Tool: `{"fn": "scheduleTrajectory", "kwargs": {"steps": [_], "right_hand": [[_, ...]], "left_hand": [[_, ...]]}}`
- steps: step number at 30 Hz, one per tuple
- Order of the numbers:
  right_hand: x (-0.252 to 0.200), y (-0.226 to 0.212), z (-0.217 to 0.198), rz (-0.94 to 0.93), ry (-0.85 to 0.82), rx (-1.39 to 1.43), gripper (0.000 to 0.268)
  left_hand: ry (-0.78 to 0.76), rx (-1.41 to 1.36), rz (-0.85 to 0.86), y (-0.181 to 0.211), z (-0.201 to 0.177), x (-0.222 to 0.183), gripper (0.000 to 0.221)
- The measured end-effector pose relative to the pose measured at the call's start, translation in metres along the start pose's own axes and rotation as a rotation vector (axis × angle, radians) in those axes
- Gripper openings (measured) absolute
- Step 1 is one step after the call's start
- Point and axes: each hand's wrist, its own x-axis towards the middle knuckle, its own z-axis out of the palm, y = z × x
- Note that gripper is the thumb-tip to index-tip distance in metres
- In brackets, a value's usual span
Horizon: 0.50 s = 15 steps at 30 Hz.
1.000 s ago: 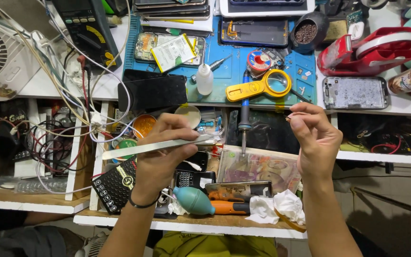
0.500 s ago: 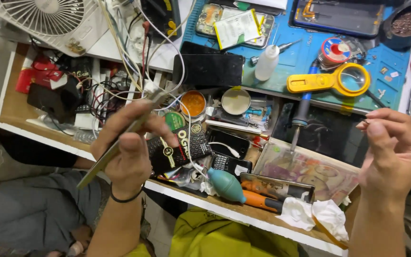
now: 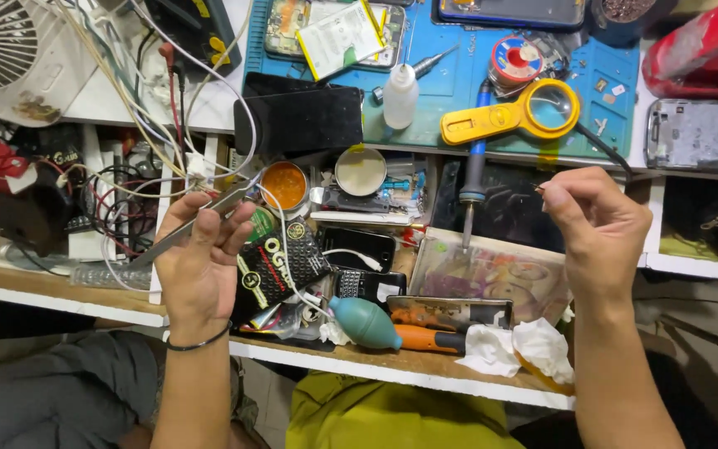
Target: The person is cleaning a soldering iron tip and using tweezers to handle fine solder wire on a repair bench.
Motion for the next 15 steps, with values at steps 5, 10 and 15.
{"fn": "scheduleTrajectory", "kwargs": {"steps": [5, 10, 15], "right_hand": [[-0.001, -0.004, 0.004, 0.077, -0.030, 0.002, 0.007], [0.002, -0.002, 0.001, 0.007, -0.017, -0.035, 0.010], [0.001, 0.003, 0.000, -0.014, -0.051, -0.029, 0.007]], "left_hand": [[0.007, -0.092, 0.072, 0.007, -0.005, 0.003, 0.041], [0.026, 0.113, 0.227, 0.016, 0.021, -0.001, 0.037], [-0.074, 0.730, 0.425, 0.024, 0.020, 0.000, 0.014]]}}
